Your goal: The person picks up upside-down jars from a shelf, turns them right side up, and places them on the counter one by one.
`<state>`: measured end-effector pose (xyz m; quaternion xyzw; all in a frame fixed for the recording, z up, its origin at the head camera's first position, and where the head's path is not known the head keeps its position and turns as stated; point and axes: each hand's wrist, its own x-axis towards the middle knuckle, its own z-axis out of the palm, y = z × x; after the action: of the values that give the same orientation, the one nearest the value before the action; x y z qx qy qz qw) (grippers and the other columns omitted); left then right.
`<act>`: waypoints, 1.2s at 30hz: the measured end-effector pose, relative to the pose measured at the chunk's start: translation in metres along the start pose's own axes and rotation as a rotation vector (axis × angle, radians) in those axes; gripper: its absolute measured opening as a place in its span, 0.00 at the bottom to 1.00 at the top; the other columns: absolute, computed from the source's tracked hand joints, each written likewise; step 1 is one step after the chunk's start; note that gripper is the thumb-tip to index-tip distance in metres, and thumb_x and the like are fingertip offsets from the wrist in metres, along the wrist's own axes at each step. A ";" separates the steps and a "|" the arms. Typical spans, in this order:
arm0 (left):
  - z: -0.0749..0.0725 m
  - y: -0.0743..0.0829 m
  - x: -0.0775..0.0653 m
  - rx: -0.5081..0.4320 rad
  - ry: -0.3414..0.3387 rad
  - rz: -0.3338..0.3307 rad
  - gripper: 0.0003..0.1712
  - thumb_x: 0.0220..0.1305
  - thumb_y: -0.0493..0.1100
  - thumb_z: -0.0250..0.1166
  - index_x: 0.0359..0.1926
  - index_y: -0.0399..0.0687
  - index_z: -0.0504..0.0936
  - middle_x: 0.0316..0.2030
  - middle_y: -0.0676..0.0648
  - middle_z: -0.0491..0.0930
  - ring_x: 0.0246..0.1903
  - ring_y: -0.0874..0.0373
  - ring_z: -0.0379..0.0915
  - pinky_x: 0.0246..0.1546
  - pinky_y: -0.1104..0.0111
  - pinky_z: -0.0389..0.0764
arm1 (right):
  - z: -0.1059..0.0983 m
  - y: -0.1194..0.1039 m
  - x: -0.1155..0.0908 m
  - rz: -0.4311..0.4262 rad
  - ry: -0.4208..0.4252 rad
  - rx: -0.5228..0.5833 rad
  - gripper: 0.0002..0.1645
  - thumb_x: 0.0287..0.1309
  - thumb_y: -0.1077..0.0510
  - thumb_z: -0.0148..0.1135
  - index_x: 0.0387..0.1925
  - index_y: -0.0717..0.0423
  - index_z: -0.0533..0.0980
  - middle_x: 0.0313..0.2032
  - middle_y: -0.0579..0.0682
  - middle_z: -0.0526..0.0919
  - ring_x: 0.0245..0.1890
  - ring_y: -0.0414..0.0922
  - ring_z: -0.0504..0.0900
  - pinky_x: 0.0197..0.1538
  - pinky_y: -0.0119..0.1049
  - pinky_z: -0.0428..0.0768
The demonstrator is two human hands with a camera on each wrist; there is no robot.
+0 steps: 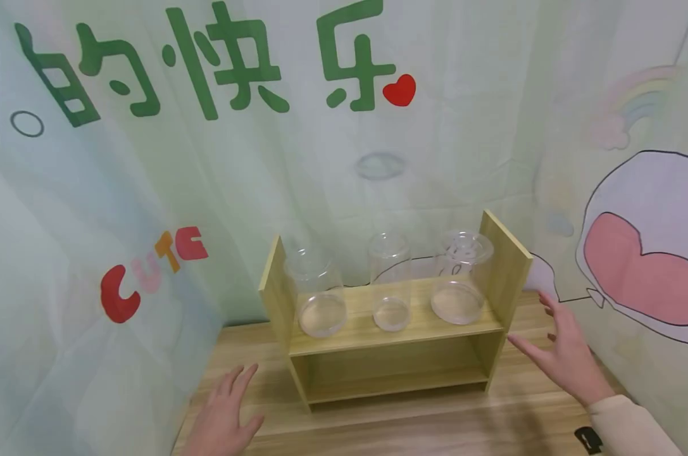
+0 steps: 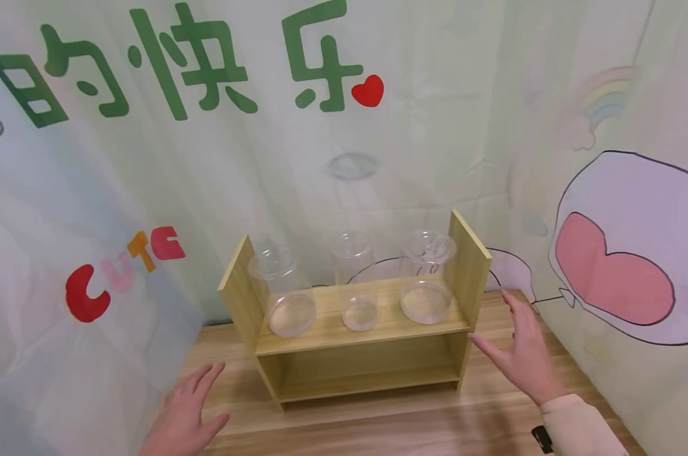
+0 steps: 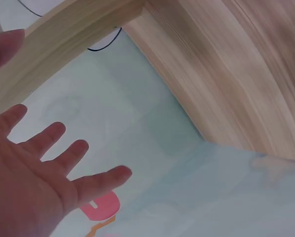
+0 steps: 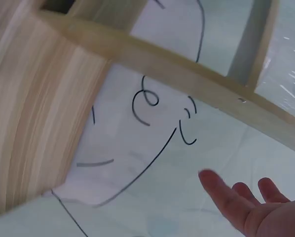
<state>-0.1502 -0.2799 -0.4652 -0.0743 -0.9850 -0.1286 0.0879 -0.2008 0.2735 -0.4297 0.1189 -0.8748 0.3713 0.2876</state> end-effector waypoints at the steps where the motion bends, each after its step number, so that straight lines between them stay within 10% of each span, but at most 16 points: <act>1: 0.000 0.000 -0.001 -0.032 -0.008 -0.006 0.47 0.46 0.51 0.69 0.66 0.50 0.57 0.59 0.38 0.60 0.56 0.39 0.58 0.44 0.42 0.67 | 0.000 -0.003 0.002 0.034 -0.010 0.033 0.56 0.41 0.57 0.72 0.68 0.56 0.49 0.58 0.65 0.61 0.54 0.62 0.62 0.45 0.58 0.71; 9: 0.005 0.005 -0.005 -0.295 0.042 0.008 0.43 0.48 0.43 0.69 0.65 0.46 0.59 0.58 0.41 0.63 0.56 0.45 0.61 0.50 0.49 0.68 | 0.001 -0.015 0.017 0.152 0.017 0.162 0.56 0.45 0.62 0.69 0.69 0.49 0.45 0.59 0.59 0.60 0.54 0.50 0.64 0.38 0.22 0.76; 28: 0.017 0.014 -0.009 -0.586 -0.025 -0.109 0.41 0.52 0.43 0.67 0.65 0.53 0.58 0.62 0.47 0.57 0.56 0.41 0.58 0.35 0.55 0.76 | -0.002 -0.032 0.055 0.050 0.036 0.287 0.55 0.49 0.68 0.63 0.69 0.40 0.42 0.58 0.57 0.60 0.52 0.39 0.66 0.39 0.17 0.72; 36: 0.021 0.028 -0.009 -0.799 0.052 -0.155 0.37 0.49 0.37 0.69 0.61 0.51 0.64 0.59 0.44 0.62 0.52 0.44 0.66 0.33 0.67 0.79 | -0.007 -0.033 0.065 -0.060 -0.024 0.376 0.50 0.54 0.74 0.54 0.69 0.43 0.42 0.55 0.50 0.61 0.50 0.34 0.67 0.37 0.22 0.76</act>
<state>-0.1394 -0.2485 -0.4800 -0.0248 -0.8577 -0.5092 0.0671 -0.2365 0.2559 -0.3689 0.2011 -0.7893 0.5180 0.2611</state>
